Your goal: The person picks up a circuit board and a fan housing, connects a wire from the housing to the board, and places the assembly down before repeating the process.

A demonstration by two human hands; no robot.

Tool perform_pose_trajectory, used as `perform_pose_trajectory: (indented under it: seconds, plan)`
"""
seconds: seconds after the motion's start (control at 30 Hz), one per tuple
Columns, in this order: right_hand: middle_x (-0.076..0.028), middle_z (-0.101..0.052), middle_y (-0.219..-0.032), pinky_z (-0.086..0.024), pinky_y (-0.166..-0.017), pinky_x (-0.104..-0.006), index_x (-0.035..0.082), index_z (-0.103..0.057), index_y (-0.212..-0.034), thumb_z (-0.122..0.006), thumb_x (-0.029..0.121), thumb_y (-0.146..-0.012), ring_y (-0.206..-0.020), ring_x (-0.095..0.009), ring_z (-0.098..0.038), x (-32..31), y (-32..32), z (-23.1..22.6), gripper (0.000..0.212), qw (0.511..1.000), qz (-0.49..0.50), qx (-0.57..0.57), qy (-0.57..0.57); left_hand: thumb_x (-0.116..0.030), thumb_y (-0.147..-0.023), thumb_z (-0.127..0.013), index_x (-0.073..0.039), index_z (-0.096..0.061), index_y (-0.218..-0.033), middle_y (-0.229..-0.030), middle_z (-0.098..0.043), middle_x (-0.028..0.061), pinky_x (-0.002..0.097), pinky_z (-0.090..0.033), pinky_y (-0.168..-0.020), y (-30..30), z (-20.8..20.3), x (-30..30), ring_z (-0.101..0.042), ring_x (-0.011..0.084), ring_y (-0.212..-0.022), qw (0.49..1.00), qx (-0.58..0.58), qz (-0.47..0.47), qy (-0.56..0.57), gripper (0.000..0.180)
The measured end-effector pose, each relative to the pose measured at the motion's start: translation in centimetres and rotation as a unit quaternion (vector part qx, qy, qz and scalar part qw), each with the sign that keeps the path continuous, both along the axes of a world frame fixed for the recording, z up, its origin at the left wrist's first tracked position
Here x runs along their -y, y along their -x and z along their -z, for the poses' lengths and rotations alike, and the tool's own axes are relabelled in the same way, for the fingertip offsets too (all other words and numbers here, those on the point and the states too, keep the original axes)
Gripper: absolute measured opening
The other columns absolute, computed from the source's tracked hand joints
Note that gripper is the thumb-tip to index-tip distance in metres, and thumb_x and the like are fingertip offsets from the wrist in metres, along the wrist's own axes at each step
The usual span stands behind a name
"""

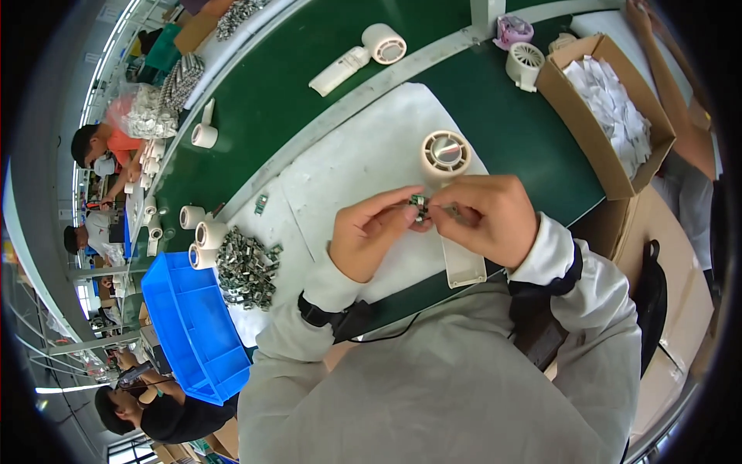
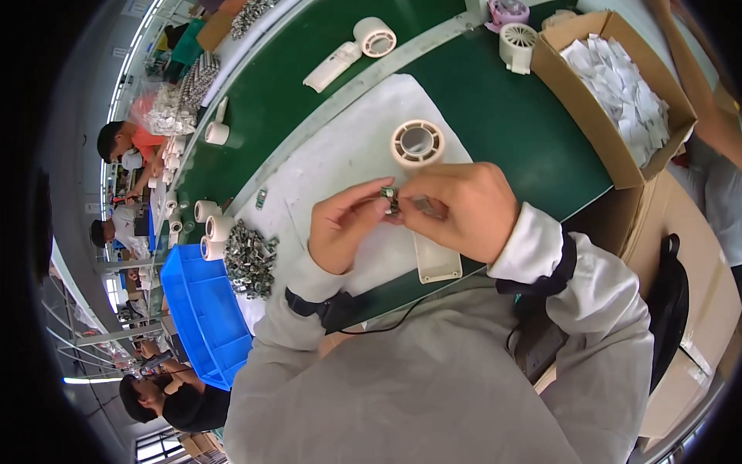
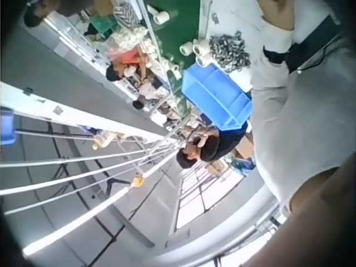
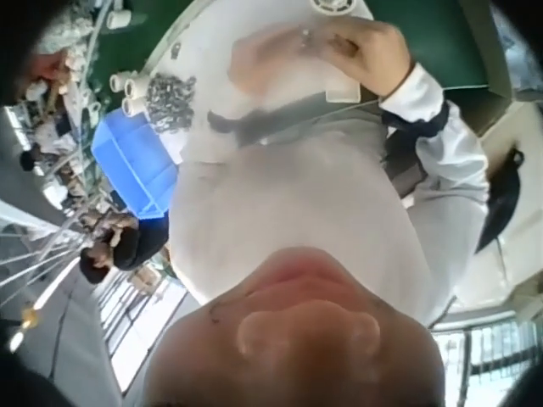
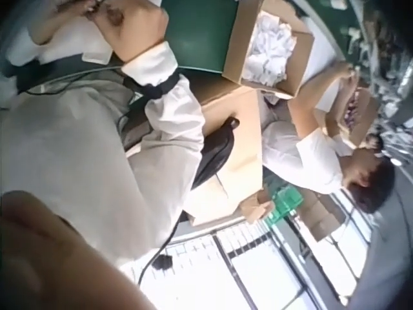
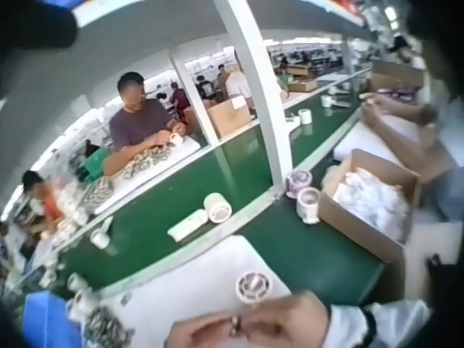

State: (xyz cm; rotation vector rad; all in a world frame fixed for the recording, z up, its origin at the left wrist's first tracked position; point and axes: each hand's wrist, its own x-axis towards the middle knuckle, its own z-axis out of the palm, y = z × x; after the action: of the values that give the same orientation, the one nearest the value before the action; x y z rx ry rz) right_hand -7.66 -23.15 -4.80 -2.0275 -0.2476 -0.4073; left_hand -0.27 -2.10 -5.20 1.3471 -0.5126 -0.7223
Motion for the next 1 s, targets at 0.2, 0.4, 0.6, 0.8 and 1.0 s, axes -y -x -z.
perform_pose_trajectory:
  seconds: [0.2,0.4,0.6,0.8,1.0]
  plan:
    - [-0.007,-0.054,-0.062,-0.037,-0.046,-0.0305,0.003,-0.072,-0.089,-0.073,0.004,-0.078,-0.047,-0.015,-0.046,-0.2,0.4,0.1,0.011,1.0,-0.003,0.009,-0.005,0.001,-0.099,-0.058,0.007,-0.058,-0.131,-0.117,-0.068,0.0175,0.0334,-0.057,-0.092,0.5,0.0,-0.2,-0.069,0.0219,-0.1,0.999,0.028,-0.013,-0.027,0.033]
    - [-0.006,-0.053,-0.062,-0.036,-0.046,-0.0301,0.003,-0.072,-0.09,-0.072,0.004,-0.078,-0.047,-0.014,-0.045,-0.5,0.9,0.1,0.012,1.0,-0.007,0.019,-0.012,0.005,-0.097,-0.057,0.007,-0.063,-0.125,-0.116,-0.069,0.0183,0.0355,-0.058,-0.088,1.1,0.0,-0.5,-0.069,0.0238,-0.1,0.997,0.079,-0.016,-0.012,0.029]
    - [-0.005,-0.051,-0.061,-0.035,-0.047,-0.0292,0.002,-0.072,-0.09,-0.074,0.004,-0.078,-0.047,-0.013,-0.044,-0.1,0.6,-0.5,0.012,0.999,-0.013,-0.027,-0.021,0.004,-0.098,-0.059,0.006,-0.064,-0.125,-0.114,-0.069,0.0159,0.0313,-0.056,-0.092,0.4,0.0,-0.5,-0.069,0.0216,-0.1,0.992,0.126,0.001,-0.015,0.028]
    - [-0.005,-0.051,-0.059,-0.035,-0.048,-0.0298,0.005,-0.074,-0.089,-0.077,0.006,-0.079,-0.047,-0.013,-0.044,0.7,-0.5,-1.7,0.01,0.997,-0.038,-0.055,-0.029,0.007,-0.096,-0.06,0.008,-0.064,-0.123,-0.115,-0.069,0.0178,0.0346,-0.056,-0.089,-1.2,-0.7,-1.1,-0.069,0.024,-0.1,0.999,0.039,0.017,-0.013,0.028]
    - [-0.006,-0.052,-0.058,-0.038,-0.046,-0.0327,0.008,-0.076,-0.089,-0.077,0.01,-0.08,-0.047,-0.017,-0.049,0.6,0.4,-1.7,0.009,0.998,-0.041,-0.05,-0.006,0.002,-0.098,-0.061,0.007,-0.064,-0.122,-0.115,-0.069,0.0174,0.0369,-0.056,-0.095,-0.4,1.0,-1.9,-0.068,0.0251,-0.107,0.996,-0.029,0.079,0.003,0.025]
